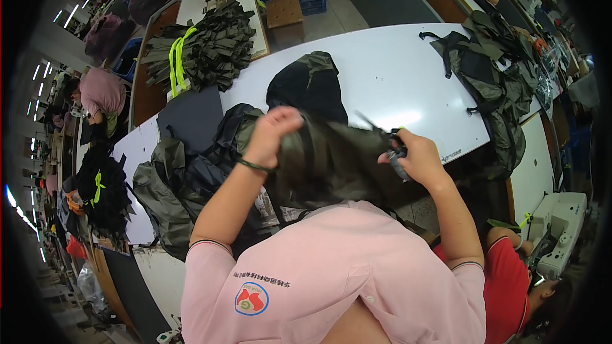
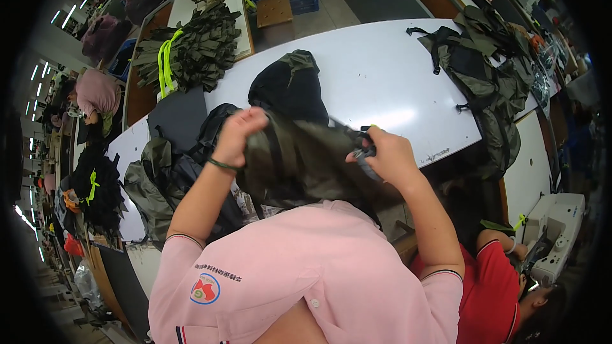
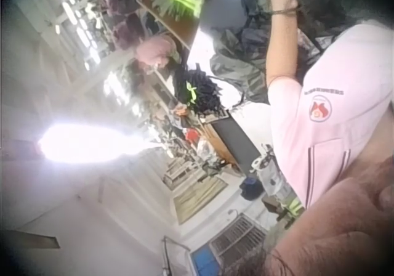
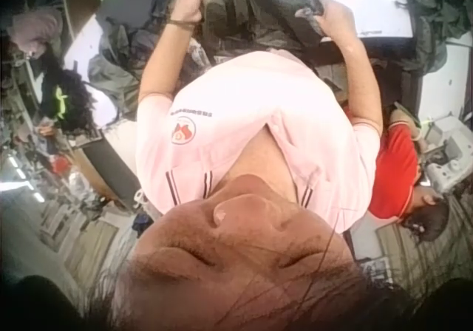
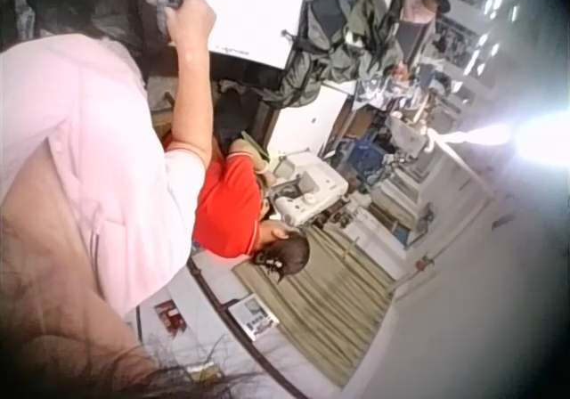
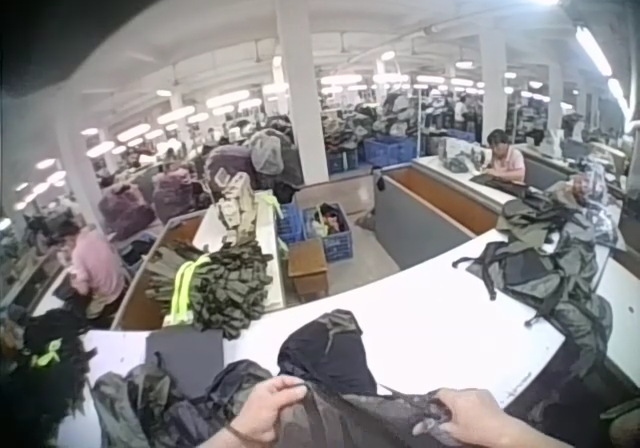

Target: Trim excess fabric and threads from garment components using scissors at a factory workstation.

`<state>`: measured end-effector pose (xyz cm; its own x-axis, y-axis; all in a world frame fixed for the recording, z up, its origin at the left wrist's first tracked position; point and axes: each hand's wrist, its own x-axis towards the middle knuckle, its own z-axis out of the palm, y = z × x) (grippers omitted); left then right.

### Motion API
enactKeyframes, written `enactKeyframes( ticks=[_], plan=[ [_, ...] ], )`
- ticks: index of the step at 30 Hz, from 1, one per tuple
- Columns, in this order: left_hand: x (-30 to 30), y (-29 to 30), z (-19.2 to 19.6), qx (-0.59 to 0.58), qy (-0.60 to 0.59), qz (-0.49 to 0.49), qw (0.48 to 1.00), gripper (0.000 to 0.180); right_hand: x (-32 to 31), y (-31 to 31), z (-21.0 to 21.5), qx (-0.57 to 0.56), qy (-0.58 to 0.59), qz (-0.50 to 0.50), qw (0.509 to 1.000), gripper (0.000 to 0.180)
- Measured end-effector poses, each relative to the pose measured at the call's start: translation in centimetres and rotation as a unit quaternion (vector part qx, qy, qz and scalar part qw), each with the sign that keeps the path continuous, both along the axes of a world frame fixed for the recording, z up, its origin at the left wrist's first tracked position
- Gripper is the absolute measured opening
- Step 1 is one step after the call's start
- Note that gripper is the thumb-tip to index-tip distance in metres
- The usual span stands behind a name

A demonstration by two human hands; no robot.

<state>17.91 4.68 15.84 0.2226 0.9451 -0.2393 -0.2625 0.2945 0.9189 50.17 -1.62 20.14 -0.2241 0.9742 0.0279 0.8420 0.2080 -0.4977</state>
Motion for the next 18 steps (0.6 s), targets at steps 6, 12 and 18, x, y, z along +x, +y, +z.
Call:
enactKeyframes(
  ticks=[6, 12, 18],
  plan=[
    [-6.7, 3.8, 3.6, -0.043, -0.288, 0.182, 0.939, 0.029, 3.0, 0.2, -2.7, -0.026, 0.142, -0.126, 0.981, 0.042],
    [-4.5, -3.5, -3.7, -0.123, -0.210, 0.295, 0.924, 0.036, 1.6, -1.2, -10.4, -0.227, 0.388, -0.167, 0.877, 0.034],
    [-2.8, -15.8, -14.8, -0.334, -0.255, 0.047, 0.906, 0.023, -3.3, -2.2, -15.2, -0.319, 0.464, -0.181, 0.806, 0.035]
  ],
)
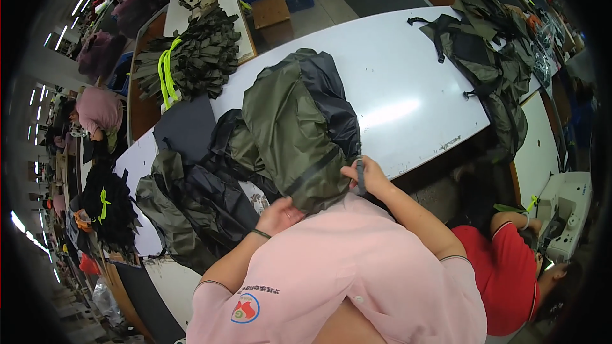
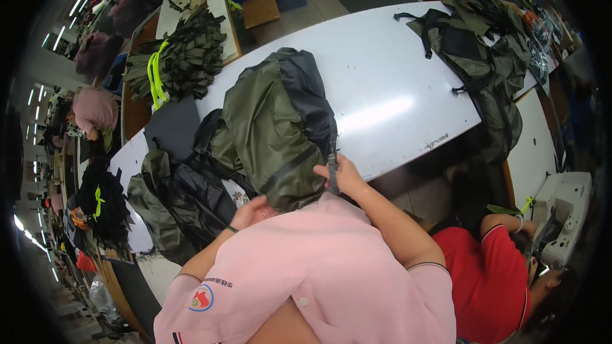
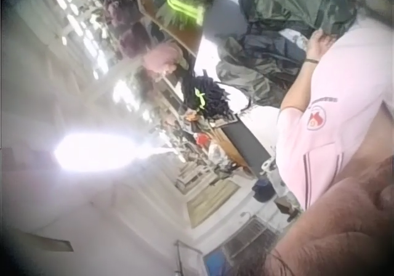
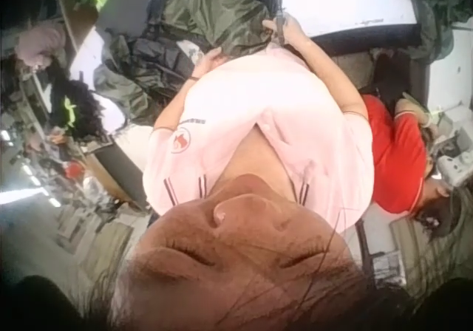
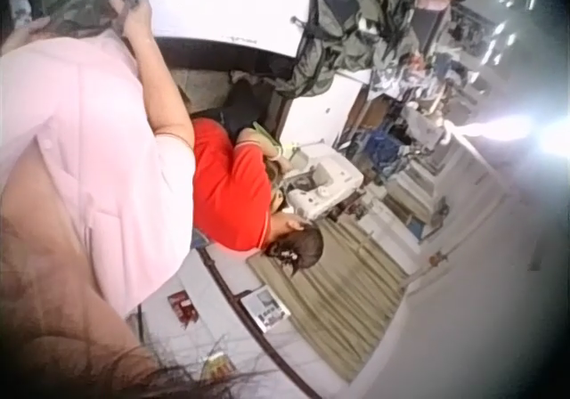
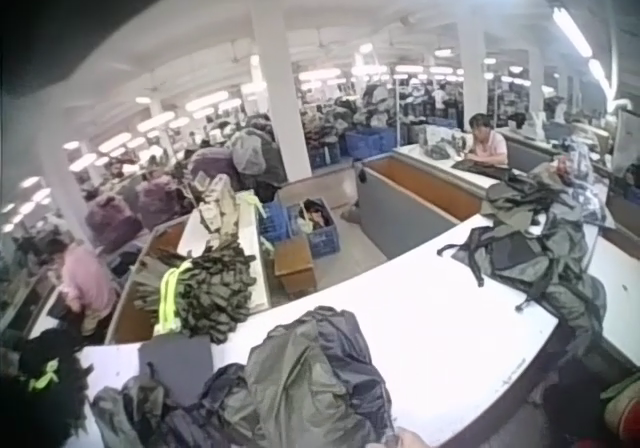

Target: Trim excess fabric and threads from garment components using scissors at a factory workstation.

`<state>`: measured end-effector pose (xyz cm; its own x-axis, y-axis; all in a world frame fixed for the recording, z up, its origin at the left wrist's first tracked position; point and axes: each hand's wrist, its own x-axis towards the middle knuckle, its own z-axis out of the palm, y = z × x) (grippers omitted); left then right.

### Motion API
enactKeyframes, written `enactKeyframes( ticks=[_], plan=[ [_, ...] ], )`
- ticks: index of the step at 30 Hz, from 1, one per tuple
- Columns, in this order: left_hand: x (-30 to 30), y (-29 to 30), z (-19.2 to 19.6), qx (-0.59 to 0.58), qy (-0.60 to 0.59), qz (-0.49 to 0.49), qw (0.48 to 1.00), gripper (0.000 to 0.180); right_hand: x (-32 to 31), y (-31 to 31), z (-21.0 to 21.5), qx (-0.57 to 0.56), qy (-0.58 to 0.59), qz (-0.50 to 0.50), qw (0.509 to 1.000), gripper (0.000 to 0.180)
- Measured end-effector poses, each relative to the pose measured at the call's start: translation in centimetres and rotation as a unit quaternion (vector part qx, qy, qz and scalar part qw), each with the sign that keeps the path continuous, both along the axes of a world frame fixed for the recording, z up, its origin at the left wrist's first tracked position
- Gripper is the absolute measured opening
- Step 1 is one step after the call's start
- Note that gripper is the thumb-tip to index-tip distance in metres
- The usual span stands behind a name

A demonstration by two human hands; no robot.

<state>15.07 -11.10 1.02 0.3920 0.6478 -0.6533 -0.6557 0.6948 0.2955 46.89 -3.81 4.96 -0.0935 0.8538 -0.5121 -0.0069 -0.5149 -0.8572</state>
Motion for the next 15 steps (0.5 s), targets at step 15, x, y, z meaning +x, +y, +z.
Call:
enactKeyframes(
  ticks=[15],
  plan=[
    [16.1, 19.4, 7.9, 0.784, 0.360, -0.340, 0.375, 0.018, 5.4, -3.5, 6.3, 0.241, -0.076, 0.068, 0.965, 0.032]
  ],
)
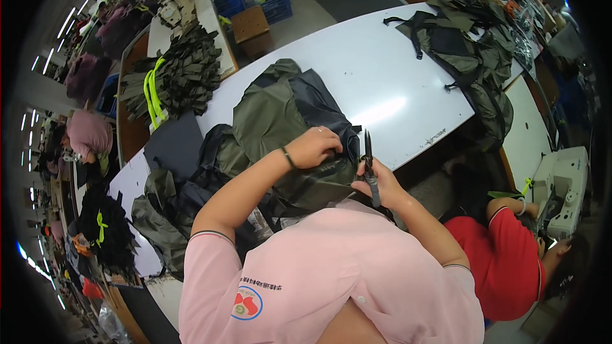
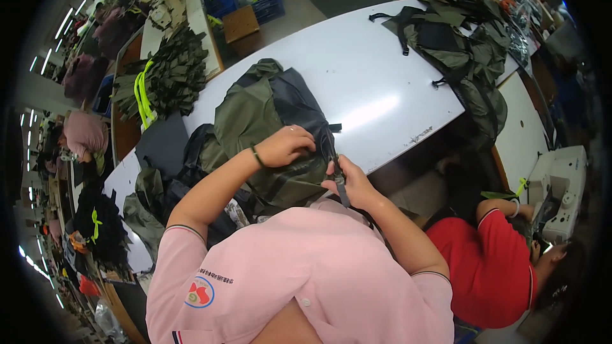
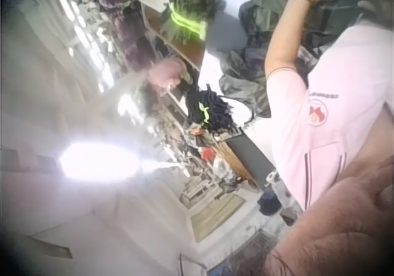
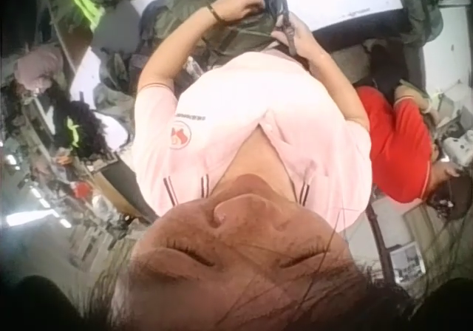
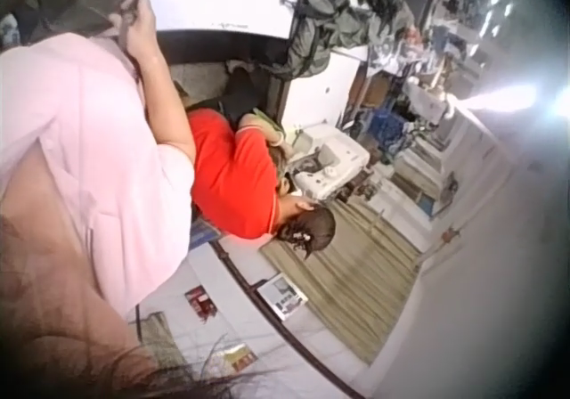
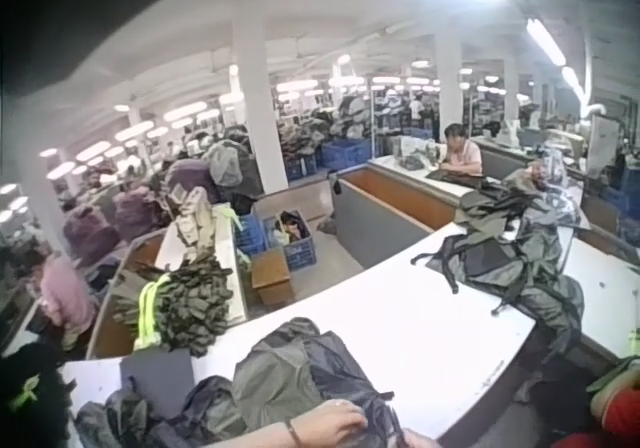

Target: Trim excess fabric and threads from garment components using scissors at a factory workstation.

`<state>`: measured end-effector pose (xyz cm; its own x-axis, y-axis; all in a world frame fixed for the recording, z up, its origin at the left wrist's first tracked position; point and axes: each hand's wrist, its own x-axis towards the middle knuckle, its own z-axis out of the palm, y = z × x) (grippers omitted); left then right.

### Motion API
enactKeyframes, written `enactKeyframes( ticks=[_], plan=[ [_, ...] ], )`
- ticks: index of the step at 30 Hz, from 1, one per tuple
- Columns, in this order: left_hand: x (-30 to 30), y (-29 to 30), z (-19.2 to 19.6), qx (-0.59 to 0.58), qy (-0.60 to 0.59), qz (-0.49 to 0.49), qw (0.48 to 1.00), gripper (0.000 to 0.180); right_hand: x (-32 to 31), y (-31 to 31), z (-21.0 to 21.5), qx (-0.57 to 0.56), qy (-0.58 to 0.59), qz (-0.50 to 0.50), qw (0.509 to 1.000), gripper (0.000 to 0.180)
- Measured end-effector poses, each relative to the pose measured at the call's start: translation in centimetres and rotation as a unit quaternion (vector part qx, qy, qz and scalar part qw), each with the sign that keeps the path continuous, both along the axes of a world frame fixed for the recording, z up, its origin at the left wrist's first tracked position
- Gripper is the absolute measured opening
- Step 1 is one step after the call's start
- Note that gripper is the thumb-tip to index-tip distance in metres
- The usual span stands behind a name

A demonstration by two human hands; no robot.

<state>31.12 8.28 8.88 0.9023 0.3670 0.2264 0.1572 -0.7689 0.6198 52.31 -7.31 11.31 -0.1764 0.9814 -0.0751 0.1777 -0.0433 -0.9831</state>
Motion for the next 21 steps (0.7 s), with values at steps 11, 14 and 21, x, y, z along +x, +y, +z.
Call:
enactKeyframes(
  ticks=[11, 14, 21],
  plan=[
    [2.9, 2.8, -7.6, 0.077, 0.179, -0.035, 0.980, 0.012, 9.7, -3.4, 0.7, -0.032, -0.040, -0.119, 0.992, 0.033],
    [2.1, 3.9, -5.7, -0.066, 0.109, 0.041, 0.991, 0.010, 11.9, -4.4, -2.3, -0.053, -0.076, -0.126, 0.988, 0.033],
    [-0.9, 2.3, 2.5, -0.219, 0.052, 0.099, 0.969, 0.011, 12.3, -4.6, -4.8, -0.049, -0.038, -0.149, 0.987, 0.032]
  ],
)
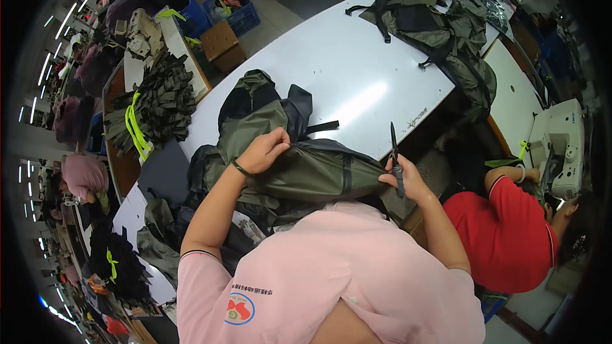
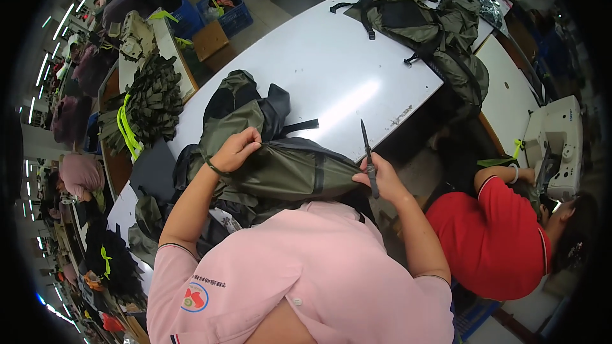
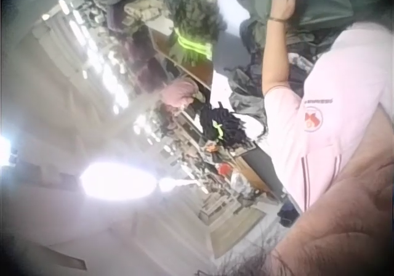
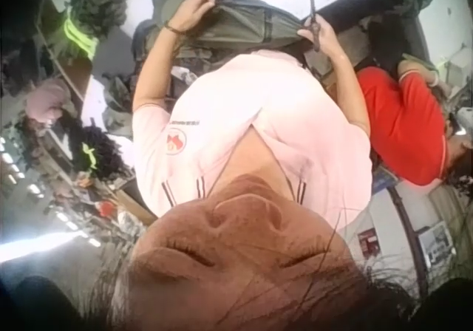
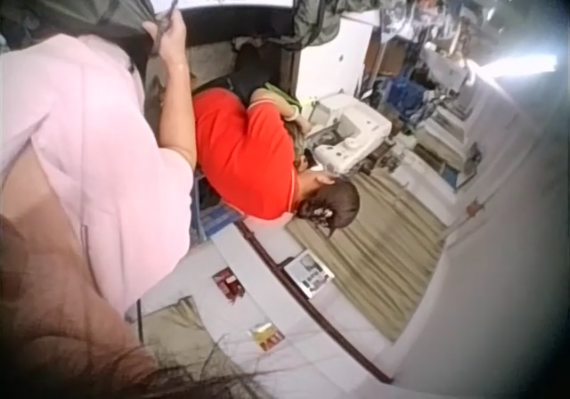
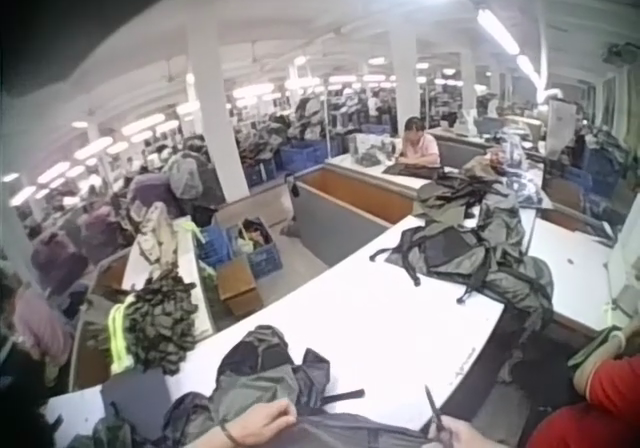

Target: Trim excess fabric and threads from garment components using scissors at a factory workstation.

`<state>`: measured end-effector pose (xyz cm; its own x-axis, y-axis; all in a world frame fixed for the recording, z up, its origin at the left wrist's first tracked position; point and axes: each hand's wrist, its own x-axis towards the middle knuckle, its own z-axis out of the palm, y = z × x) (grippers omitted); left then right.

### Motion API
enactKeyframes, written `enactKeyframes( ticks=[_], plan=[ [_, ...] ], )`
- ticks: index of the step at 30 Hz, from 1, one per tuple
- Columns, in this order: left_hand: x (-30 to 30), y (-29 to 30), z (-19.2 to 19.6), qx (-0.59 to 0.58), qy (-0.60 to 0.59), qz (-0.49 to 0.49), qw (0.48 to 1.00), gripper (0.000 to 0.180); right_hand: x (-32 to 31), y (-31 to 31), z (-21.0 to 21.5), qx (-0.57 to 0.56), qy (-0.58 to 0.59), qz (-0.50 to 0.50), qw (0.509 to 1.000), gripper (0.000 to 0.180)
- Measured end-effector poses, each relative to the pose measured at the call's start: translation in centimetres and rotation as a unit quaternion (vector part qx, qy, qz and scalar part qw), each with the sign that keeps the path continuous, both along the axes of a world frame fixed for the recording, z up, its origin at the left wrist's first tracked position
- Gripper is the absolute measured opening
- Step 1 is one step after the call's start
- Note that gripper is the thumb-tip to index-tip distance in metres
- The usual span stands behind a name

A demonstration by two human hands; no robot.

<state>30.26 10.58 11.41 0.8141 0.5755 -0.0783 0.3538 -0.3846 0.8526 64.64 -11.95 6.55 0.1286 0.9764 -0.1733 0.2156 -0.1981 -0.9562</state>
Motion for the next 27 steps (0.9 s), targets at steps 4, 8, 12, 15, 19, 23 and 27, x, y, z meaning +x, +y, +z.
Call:
enactKeyframes(
  ticks=[4, 8, 12, 15, 19, 23, 27],
  plan=[
    [-0.7, -1.3, 1.9, -0.014, -0.004, 0.009, 1.000, 0.011, -0.4, 1.3, 1.9, -0.008, -0.112, -0.019, 0.994, 0.033],
    [-0.7, -2.6, 3.5, -0.066, -0.062, 0.013, 0.996, 0.010, -2.7, 3.9, 5.6, 0.076, -0.091, -0.014, 0.993, 0.036],
    [-0.3, -3.9, 5.3, -0.083, -0.078, 0.007, 0.993, 0.009, -6.8, 7.0, 6.6, 0.140, -0.067, 0.111, 0.982, 0.034],
    [-0.6, -4.3, 6.9, 0.016, -0.085, -0.033, 0.996, 0.014, -8.3, 8.3, 5.7, 0.023, -0.176, 0.171, 0.969, 0.032],
    [-4.3, -2.6, 8.1, 0.235, 0.170, -0.096, 0.952, 0.029, -7.2, 6.6, 8.7, 0.050, -0.013, 0.237, 0.970, 0.033],
    [-8.9, -1.4, 5.2, 0.275, 0.308, -0.112, 0.904, 0.026, -6.0, 5.2, 10.9, 0.024, -0.005, 0.261, 0.965, 0.032],
    [-10.7, -0.8, 4.9, 0.216, 0.245, -0.086, 0.941, 0.024, -4.1, 4.4, 10.5, -0.032, -0.033, 0.221, 0.974, 0.030]
  ],
)
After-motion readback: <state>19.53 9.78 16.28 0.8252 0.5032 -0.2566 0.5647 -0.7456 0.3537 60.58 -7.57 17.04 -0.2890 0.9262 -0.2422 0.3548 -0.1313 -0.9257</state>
